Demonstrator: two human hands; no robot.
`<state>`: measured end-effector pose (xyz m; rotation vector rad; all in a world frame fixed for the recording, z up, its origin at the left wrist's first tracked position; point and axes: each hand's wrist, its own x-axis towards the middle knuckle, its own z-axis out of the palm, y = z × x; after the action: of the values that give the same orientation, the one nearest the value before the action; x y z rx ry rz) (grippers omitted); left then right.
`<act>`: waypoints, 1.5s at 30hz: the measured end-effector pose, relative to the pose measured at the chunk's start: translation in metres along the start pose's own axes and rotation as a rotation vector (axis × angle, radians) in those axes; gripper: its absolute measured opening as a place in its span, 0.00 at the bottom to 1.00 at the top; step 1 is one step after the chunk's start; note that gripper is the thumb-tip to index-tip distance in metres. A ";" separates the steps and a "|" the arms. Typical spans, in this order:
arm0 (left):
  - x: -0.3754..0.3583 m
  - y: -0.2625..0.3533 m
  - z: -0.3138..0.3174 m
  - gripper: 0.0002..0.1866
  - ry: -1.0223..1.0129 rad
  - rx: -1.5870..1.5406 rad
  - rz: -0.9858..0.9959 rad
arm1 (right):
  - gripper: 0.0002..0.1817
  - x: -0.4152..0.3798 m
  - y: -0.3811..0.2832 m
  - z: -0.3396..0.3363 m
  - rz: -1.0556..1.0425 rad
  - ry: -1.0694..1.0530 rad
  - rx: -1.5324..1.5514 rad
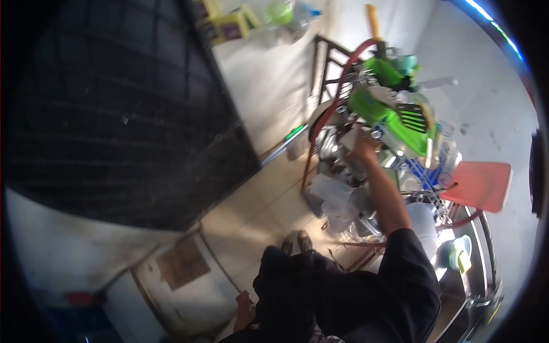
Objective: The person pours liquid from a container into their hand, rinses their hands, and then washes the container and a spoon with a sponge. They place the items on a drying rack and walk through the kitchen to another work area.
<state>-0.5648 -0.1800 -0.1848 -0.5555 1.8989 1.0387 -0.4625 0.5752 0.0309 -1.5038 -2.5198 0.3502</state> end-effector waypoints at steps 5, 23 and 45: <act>-0.048 -0.124 0.009 0.13 0.140 -0.428 -0.235 | 0.43 0.017 0.058 0.015 -0.048 0.106 -0.253; 0.095 -0.183 -0.108 0.21 0.114 0.568 -0.021 | 0.08 -0.281 -0.449 0.324 -1.360 -0.528 0.147; 0.152 0.021 -0.293 0.10 0.917 -1.539 -1.220 | 0.17 -0.811 -1.360 0.535 -2.233 -1.359 -0.339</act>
<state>-0.7997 -0.4092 -0.2273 -2.9011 0.4687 1.1828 -1.3700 -0.8208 -0.1101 2.5824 -2.8828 0.4196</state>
